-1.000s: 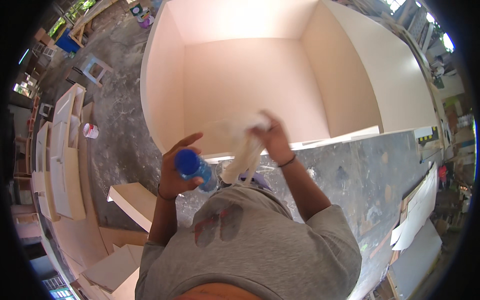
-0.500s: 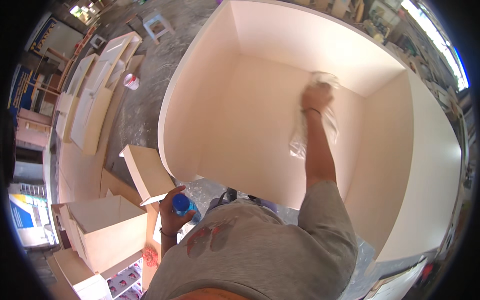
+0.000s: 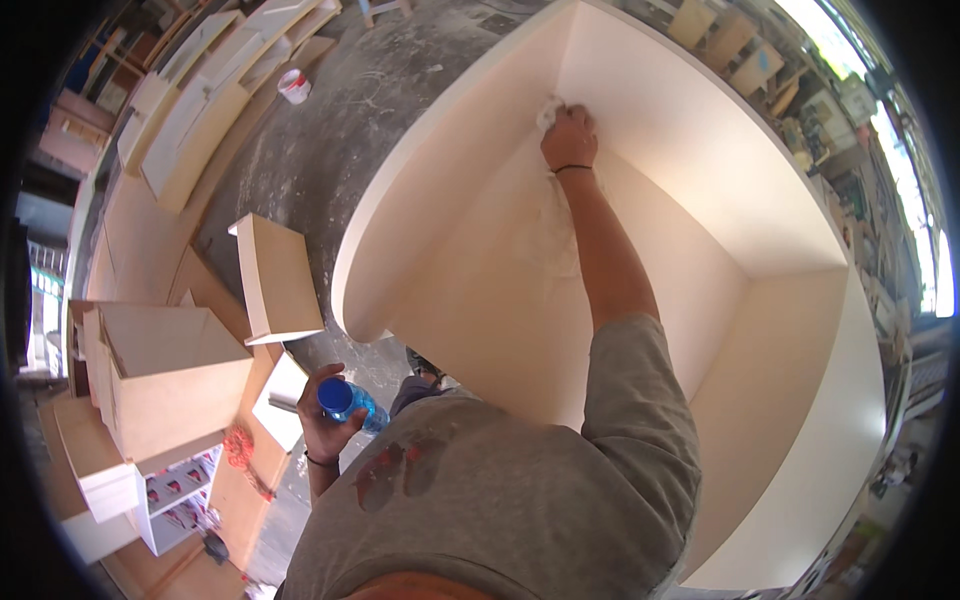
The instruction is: The person pours liquid from a bottle onto a cloth and wipes the interior and exterior edges of a wooden furniture component.
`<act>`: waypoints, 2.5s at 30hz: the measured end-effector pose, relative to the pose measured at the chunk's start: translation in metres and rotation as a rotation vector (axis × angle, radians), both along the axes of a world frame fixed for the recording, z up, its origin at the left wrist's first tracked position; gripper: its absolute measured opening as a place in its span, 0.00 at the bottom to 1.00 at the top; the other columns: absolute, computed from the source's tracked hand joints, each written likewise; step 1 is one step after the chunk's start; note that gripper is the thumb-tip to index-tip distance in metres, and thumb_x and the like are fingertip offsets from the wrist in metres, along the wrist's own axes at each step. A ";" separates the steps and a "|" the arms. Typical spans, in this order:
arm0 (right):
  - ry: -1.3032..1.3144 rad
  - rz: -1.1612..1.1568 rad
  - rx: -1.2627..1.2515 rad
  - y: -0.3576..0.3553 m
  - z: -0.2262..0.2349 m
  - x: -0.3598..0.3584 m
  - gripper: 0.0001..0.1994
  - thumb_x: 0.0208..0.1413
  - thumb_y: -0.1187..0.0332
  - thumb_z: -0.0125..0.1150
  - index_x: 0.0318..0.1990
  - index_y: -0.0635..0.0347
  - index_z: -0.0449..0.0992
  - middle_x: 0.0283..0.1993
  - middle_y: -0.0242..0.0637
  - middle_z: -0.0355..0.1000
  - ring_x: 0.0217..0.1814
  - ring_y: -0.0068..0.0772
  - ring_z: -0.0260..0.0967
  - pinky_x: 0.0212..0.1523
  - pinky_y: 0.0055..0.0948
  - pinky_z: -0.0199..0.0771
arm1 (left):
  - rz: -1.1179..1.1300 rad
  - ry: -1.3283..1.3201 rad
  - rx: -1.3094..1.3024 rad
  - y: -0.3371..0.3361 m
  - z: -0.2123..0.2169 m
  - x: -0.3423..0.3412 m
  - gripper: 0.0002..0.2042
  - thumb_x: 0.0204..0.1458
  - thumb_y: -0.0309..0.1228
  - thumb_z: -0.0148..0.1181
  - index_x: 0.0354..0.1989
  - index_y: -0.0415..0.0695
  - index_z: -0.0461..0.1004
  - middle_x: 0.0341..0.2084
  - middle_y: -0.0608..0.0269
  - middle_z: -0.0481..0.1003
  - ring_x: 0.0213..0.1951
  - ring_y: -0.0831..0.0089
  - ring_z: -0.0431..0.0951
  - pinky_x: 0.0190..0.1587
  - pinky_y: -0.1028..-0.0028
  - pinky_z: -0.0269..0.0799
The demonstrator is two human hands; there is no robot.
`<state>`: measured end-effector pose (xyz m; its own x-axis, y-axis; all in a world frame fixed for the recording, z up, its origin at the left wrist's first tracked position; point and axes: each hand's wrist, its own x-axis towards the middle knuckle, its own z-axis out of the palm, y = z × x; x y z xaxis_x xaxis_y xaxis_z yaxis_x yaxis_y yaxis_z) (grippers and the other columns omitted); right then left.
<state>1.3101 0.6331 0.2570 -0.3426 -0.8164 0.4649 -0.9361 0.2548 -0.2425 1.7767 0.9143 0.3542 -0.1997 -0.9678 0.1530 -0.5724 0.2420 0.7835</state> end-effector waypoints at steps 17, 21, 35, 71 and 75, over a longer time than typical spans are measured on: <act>0.078 0.030 0.134 -0.007 -0.029 -0.004 0.25 0.54 0.59 0.53 0.56 0.64 0.68 0.59 0.44 0.67 0.65 0.47 0.58 0.62 0.50 0.57 | 0.153 -0.011 -0.032 0.025 -0.012 0.020 0.32 0.36 0.52 0.70 0.41 0.36 0.73 0.38 0.51 0.75 0.38 0.60 0.77 0.41 0.66 0.73; 0.048 0.045 0.191 0.022 -0.034 0.044 0.24 0.53 0.62 0.52 0.56 0.66 0.66 0.60 0.51 0.64 0.67 0.45 0.56 0.65 0.53 0.50 | 0.164 0.017 -0.030 0.033 -0.017 0.024 0.31 0.36 0.51 0.71 0.41 0.36 0.73 0.38 0.52 0.75 0.38 0.62 0.77 0.41 0.67 0.72; -0.894 0.551 -0.023 0.216 0.089 0.163 0.16 0.51 0.73 0.54 0.49 0.59 0.72 0.45 0.44 0.74 0.39 0.44 0.74 0.41 0.36 0.73 | 0.155 0.397 0.157 0.024 -0.024 0.046 0.29 0.37 0.46 0.75 0.40 0.36 0.73 0.35 0.59 0.76 0.37 0.70 0.75 0.42 0.71 0.72; -0.096 -0.580 0.317 0.270 0.087 -0.175 0.23 0.57 0.55 0.52 0.59 0.49 0.66 0.65 0.48 0.59 0.65 0.54 0.59 0.61 0.43 0.64 | -0.238 0.114 0.215 -0.026 -0.014 0.024 0.34 0.36 0.58 0.71 0.35 0.34 0.73 0.30 0.56 0.75 0.35 0.64 0.76 0.40 0.66 0.73; -0.157 -0.579 0.196 0.326 -0.010 -0.182 0.24 0.57 0.49 0.49 0.59 0.45 0.67 0.69 0.45 0.53 0.71 0.55 0.46 0.70 0.47 0.48 | -0.177 0.260 0.250 -0.025 -0.015 0.016 0.33 0.36 0.55 0.73 0.37 0.35 0.73 0.30 0.58 0.75 0.35 0.66 0.76 0.40 0.68 0.72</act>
<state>1.1279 0.9591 0.2468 -0.8066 -0.5429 0.2337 -0.5900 0.7634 -0.2631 1.7929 0.8896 0.3391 -0.3526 -0.9356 -0.0155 -0.3136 0.1025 0.9440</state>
